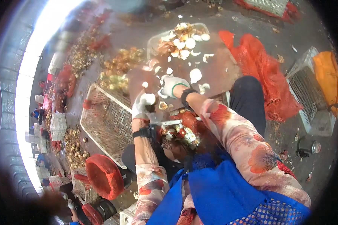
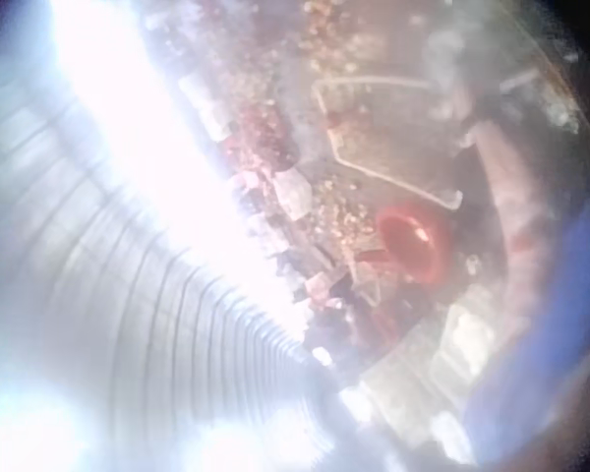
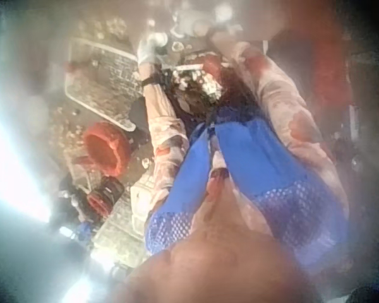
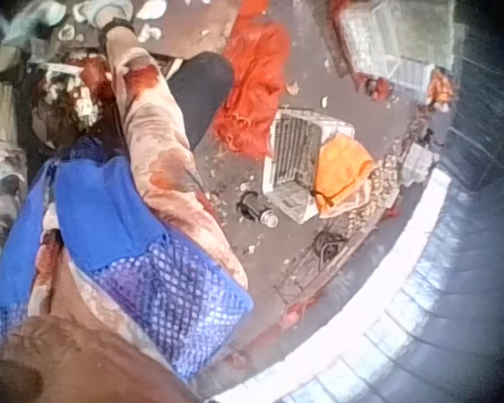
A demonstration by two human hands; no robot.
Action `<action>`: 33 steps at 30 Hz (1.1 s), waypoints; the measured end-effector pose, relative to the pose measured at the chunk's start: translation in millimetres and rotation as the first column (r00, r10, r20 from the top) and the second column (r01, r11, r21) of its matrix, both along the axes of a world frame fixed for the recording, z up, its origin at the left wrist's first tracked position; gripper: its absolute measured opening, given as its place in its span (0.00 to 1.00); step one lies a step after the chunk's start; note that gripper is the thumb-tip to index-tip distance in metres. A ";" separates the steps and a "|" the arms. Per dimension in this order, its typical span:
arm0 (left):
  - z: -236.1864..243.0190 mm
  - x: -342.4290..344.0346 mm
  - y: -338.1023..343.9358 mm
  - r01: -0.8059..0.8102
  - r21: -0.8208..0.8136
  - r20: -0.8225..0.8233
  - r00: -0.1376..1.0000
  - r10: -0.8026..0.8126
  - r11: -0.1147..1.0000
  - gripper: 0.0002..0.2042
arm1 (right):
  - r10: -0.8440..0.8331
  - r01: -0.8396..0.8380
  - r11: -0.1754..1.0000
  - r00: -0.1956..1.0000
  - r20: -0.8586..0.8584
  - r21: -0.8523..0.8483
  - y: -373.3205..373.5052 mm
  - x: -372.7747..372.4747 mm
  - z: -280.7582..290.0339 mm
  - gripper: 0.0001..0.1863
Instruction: The person peels onions by trimming the ends and peeling away the skins using a knife and by hand, then places the peeled onions into a basket.
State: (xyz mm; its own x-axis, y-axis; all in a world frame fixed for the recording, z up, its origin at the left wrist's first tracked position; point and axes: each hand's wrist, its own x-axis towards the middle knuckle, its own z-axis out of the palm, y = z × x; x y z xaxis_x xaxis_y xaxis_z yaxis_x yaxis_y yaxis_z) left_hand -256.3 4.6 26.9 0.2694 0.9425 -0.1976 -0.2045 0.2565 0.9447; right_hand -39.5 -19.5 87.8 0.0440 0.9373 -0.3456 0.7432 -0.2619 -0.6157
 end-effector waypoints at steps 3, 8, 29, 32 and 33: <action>-10.2 9.7 1.8 -0.043 -0.070 0.016 0.999 0.044 0.997 0.22 | 0.023 -0.018 0.994 0.999 -0.045 0.108 -0.4 4.8 -6.1 0.25; -32.9 -16.8 7.7 -0.040 -0.060 0.121 0.992 0.047 0.997 0.22 | 0.058 -0.031 0.985 0.986 -0.155 0.169 2.0 -41.6 13.8 0.23; 1.5 54.1 0.1 0.143 0.278 -0.708 0.699 0.102 0.950 0.26 | -0.002 0.000 1.000 0.997 0.084 0.021 9.8 -11.0 -12.6 0.30; -5.6 52.6 -7.1 0.139 0.378 -0.737 0.643 0.207 0.915 0.18 | -0.070 0.058 0.978 0.996 0.056 0.198 4.5 -10.1 -17.0 0.32; -8.5 42.5 -2.6 0.197 0.384 -0.646 0.755 0.110 0.902 0.16 | -0.032 0.049 0.979 0.995 -0.091 0.198 8.4 -12.7 -14.6 0.35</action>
